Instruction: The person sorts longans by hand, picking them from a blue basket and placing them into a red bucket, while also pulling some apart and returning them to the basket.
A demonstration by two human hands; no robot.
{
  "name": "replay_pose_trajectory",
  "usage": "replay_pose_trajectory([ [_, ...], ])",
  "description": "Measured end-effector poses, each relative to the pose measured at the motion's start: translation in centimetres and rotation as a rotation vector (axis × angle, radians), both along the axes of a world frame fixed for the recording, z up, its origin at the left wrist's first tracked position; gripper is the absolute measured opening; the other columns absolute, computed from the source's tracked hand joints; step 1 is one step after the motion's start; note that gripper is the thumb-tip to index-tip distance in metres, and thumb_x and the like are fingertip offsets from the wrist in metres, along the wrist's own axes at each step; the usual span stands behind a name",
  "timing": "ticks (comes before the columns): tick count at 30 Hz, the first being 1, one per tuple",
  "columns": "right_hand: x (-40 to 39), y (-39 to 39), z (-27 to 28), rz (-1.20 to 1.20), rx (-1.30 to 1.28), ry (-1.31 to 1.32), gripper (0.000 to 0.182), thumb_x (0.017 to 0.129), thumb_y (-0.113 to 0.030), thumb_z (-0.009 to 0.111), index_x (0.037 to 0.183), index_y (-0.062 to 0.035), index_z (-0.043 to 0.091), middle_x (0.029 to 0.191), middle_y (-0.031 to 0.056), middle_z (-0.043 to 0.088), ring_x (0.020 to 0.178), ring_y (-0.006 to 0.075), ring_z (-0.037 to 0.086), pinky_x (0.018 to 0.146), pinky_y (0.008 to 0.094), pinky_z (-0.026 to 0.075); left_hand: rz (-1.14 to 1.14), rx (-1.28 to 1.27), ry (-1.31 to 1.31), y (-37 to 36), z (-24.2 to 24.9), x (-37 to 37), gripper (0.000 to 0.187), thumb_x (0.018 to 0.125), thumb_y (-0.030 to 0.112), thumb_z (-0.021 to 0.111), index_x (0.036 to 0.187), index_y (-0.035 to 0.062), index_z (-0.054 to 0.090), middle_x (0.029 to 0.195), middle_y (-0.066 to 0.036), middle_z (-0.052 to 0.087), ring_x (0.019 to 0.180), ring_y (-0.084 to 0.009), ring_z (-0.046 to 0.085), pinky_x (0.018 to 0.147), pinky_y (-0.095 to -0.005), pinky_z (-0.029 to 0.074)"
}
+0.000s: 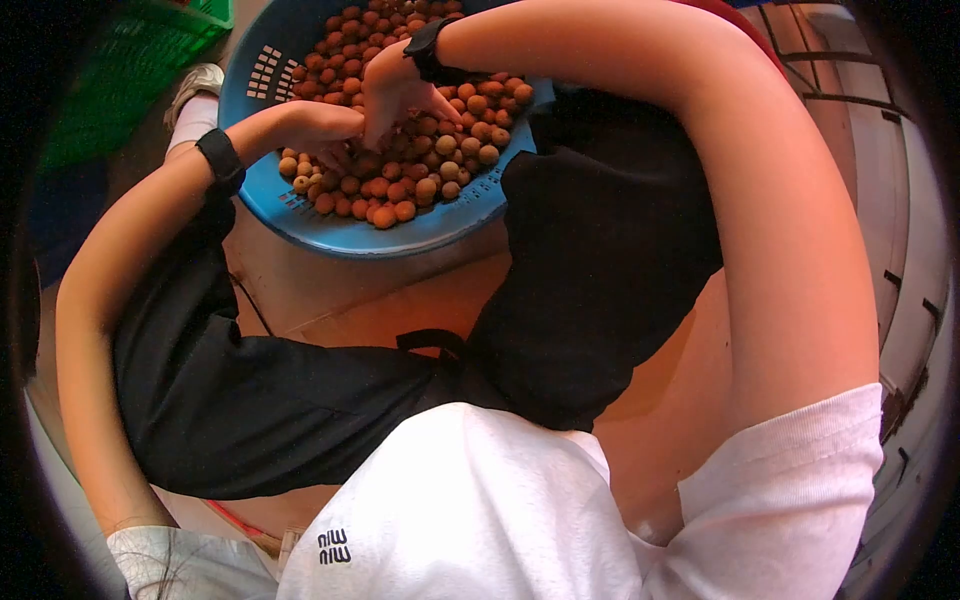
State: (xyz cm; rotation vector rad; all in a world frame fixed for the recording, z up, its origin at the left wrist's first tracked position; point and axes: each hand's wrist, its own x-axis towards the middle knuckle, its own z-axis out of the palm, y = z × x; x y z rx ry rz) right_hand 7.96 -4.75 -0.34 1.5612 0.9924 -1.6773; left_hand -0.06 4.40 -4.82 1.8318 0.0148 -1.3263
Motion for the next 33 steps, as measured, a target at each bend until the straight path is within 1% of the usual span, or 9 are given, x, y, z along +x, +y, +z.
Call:
replay_pose_trajectory([
  [2, 0.3, 0.3, -0.6, -0.003, -0.047, 0.050, 0.068, 0.083, -0.040, 0.035, 0.138, -0.0169, 0.003, 0.143, 0.0116, 0.001, 0.121, 0.0370, 0.032, 0.086, 0.0445, 0.048, 0.041, -0.029, 0.017, -0.3, 0.5, 0.0, 0.034, 0.084, 0.018, 0.044, 0.111, -0.0016, 0.042, 0.114, -0.015, 0.050, 0.094, -0.0201, 0.054, 0.082, -0.0282, 0.042],
  [4, 0.5, 0.5, -0.9, -0.016, -0.091, 0.072, 0.067, 0.083, -0.038, 0.034, 0.138, -0.0173, 0.002, 0.143, 0.0119, 0.001, 0.121, 0.0369, 0.032, 0.086, 0.0444, 0.048, 0.398, -0.084, 0.249, -1.0, 0.7, -0.4, 0.030, 0.083, 0.014, 0.046, 0.109, -0.0016, 0.042, 0.114, -0.014, 0.049, 0.097, -0.0200, 0.052, 0.082, -0.0298, 0.043],
  [7, 0.7, 0.0, -1.1, 0.017, 0.006, 0.108, 0.068, 0.082, -0.038, 0.037, 0.137, -0.0099, 0.008, 0.139, 0.0187, 0.012, 0.108, 0.0430, 0.043, 0.077, 0.0422, 0.053, -0.055, -0.148, -0.068, -0.2, -0.5, -0.5, 0.034, 0.084, 0.016, 0.045, 0.112, -0.0018, 0.040, 0.115, -0.013, 0.047, 0.104, -0.0209, 0.047, 0.086, -0.0334, 0.041],
  [9, 0.8, 0.1, -0.9, 0.015, -0.043, 0.107, 0.068, 0.083, -0.040, 0.035, 0.137, -0.0149, 0.003, 0.141, 0.0158, 0.005, 0.118, 0.0391, 0.033, 0.084, 0.0446, 0.048, -0.072, 0.007, 0.043, -0.4, -0.6, -0.2, 0.043, 0.085, 0.024, 0.044, 0.118, -0.0013, 0.036, 0.119, -0.017, 0.042, 0.108, -0.0246, 0.042, 0.090, -0.0377, 0.037],
  [13, 0.7, 0.1, -1.2, -0.032, -0.093, 0.140, 0.070, 0.083, -0.043, 0.037, 0.137, -0.0175, 0.000, 0.142, 0.0147, 0.002, 0.123, 0.0381, 0.027, 0.085, 0.0498, 0.047, 0.276, 0.006, 0.284, -1.4, 1.2, -0.5, 0.060, 0.083, 0.036, 0.042, 0.128, 0.0006, 0.025, 0.128, -0.024, 0.031, 0.115, -0.0338, 0.036, 0.098, -0.0444, 0.029],
  [19, -0.7, -1.2, -1.2, -0.091, 0.033, -0.040, 0.069, 0.082, -0.045, 0.039, 0.137, -0.0161, 0.008, 0.140, 0.0170, 0.011, 0.120, 0.0387, 0.031, 0.079, 0.0530, 0.049, 0.306, 0.006, 0.290, -1.2, 0.8, -0.9, 0.061, 0.081, 0.034, 0.042, 0.131, 0.0022, 0.023, 0.135, -0.022, 0.023, 0.122, -0.0339, 0.029, 0.101, -0.0455, 0.024],
  [25, 0.2, -1.2, -1.2, -0.223, -0.023, 0.115, 0.064, 0.081, -0.048, 0.041, 0.131, -0.0131, 0.022, 0.132, 0.0136, 0.029, 0.113, 0.0284, 0.040, 0.076, 0.0493, 0.053, 0.207, -0.169, 0.339, -1.2, 1.2, -0.6, 0.059, 0.082, 0.034, 0.040, 0.130, 0.0047, 0.025, 0.134, -0.016, 0.027, 0.119, -0.0304, 0.034, 0.099, -0.0424, 0.030],
  [28, 0.4, -1.1, -1.5, -0.172, -0.031, 0.198, 0.061, 0.085, -0.041, 0.037, 0.134, -0.0103, 0.017, 0.133, 0.0177, 0.027, 0.117, 0.0312, 0.037, 0.074, 0.0446, 0.054, 0.214, -0.189, 0.296, -1.2, 1.9, -0.7, 0.058, 0.082, 0.034, 0.040, 0.130, 0.0050, 0.027, 0.133, -0.015, 0.030, 0.117, -0.0273, 0.037, 0.095, -0.0405, 0.035],
  [33, 0.7, -1.1, -1.7, -0.189, -0.031, 0.205, 0.051, 0.085, -0.035, 0.035, 0.126, -0.0064, 0.027, 0.121, 0.0139, 0.042, 0.106, 0.0264, 0.047, 0.074, 0.0449, 0.054, 0.188, -0.123, 0.346, -1.6, 2.1, -0.4, 0.053, 0.083, 0.034, 0.038, 0.127, 0.0044, 0.030, 0.131, -0.014, 0.034, 0.112, -0.0246, 0.041, 0.094, -0.0401, 0.036],
])
